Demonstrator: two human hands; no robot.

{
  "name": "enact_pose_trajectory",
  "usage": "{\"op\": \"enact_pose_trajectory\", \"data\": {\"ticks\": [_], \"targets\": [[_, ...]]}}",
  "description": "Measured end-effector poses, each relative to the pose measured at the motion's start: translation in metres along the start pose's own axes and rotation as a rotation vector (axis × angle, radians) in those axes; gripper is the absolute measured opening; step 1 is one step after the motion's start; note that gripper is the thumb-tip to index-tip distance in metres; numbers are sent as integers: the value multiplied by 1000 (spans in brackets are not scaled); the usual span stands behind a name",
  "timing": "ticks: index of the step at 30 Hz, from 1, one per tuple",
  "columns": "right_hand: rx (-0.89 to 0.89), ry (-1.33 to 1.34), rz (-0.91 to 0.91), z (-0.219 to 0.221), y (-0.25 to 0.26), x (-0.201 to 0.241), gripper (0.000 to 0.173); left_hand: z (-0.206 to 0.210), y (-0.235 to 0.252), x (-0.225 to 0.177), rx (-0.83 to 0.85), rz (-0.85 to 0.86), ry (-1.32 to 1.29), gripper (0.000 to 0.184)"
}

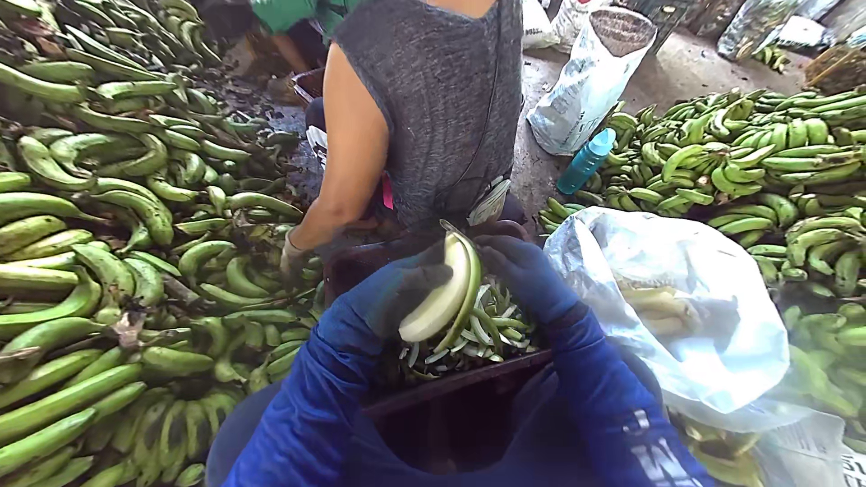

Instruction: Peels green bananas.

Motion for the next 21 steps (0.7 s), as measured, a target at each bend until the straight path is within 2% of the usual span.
{"op": "enact_pose_trajectory", "data": {"ticks": [4, 6, 9, 11, 12, 15, 17, 19, 21], "targets": [[114, 147, 148, -2, 4, -6, 35, -3, 2, 5, 19, -15, 23, 43], [157, 126, 242, 3, 7, -15, 37, -5, 4, 5, 37, -38, 13, 45], [174, -213, 354, 13, 9, -55, 49, -3, 6, 7, 116, -26, -22, 51], [69, -396, 355, 20, 4, -91, 58, 1, 6, 3, 84, 22, 34, 52], [8, -440, 349, 19, 4, -95, 60, 3, 6, 0, 31, 62, 110, 55], [-23, -427, 329, -6, 12, -42, 58, 3, 11, -6, -136, 225, 382, 70], [-110, -405, 210, -13, 4, -14, 57, 2, 15, -2, -268, 313, 463, 67], [-209, -357, 68, -14, -9, 4, 54, -2, 17, 3, -348, 333, 401, 64], [-259, -292, -46, -13, -17, 11, 50, -6, 20, 7, -406, 263, 86, 56]]}}
Point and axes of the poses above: each hand's wrist, its own y-axis towards the middle knuckle, its own z-axis out of the palm, x = y × z, the point moved 2 cm from there along y, towards the middle knuckle, and after that the axes turned 11 degrees about -x, right-handed, at the moved point
